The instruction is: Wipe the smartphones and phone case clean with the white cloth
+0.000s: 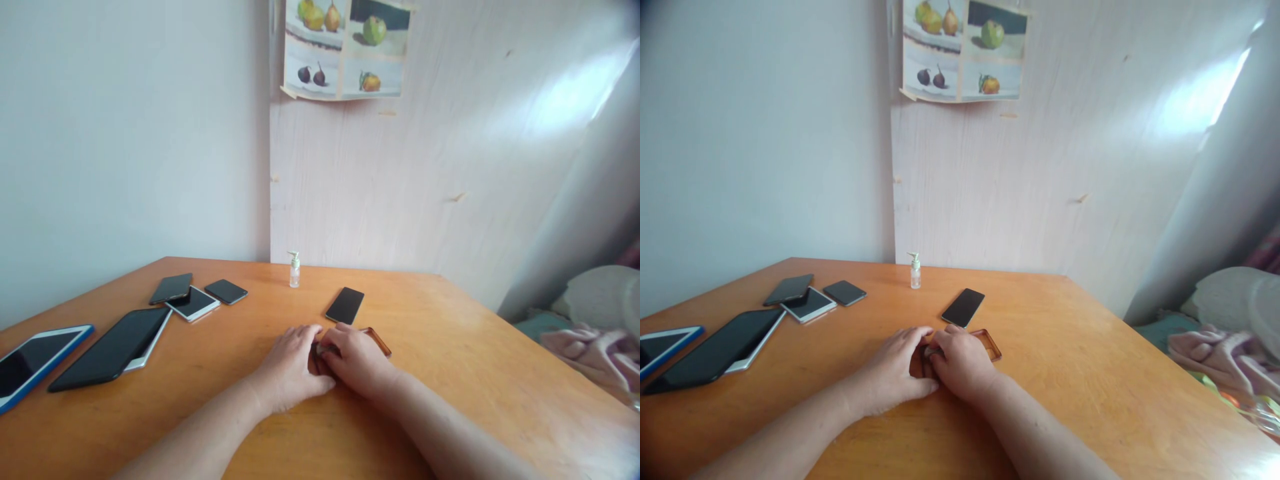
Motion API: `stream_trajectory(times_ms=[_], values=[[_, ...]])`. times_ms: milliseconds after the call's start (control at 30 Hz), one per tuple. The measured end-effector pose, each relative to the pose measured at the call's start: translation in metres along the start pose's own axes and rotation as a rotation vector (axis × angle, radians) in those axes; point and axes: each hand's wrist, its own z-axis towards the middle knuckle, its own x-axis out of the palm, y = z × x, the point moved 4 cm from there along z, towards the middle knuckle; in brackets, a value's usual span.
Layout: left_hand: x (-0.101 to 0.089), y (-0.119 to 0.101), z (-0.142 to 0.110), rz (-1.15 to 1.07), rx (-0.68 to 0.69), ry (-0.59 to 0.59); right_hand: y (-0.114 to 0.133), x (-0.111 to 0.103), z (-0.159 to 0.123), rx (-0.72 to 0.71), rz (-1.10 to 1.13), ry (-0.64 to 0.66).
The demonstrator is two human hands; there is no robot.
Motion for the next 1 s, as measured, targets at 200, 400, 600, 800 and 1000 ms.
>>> stream_trajectory(times_ms=[200,400,600,800,1000], values=[[0.001,0.002,0.0,-0.007,0.007,0.023,-0.051,-0.025,0.003,0.359,-0.292,0.02],[0.003,0.006,0.001,-0.008,0.02,0.018,-0.088,-0.055,-0.005,0.589,-0.249,-0.182],[0.005,0.007,0.002,0.005,0.031,0.016,-0.051,-0.021,0.0,0.266,-0.1,0.0],[0.002,0.005,0.002,0.02,0.046,0.018,-0.095,-0.051,-0.007,0.618,-0.316,-0.108],[0.001,0.004,0.002,0.027,0.037,0.024,-0.081,-0.049,-0.004,0.494,-0.196,-0.165]])
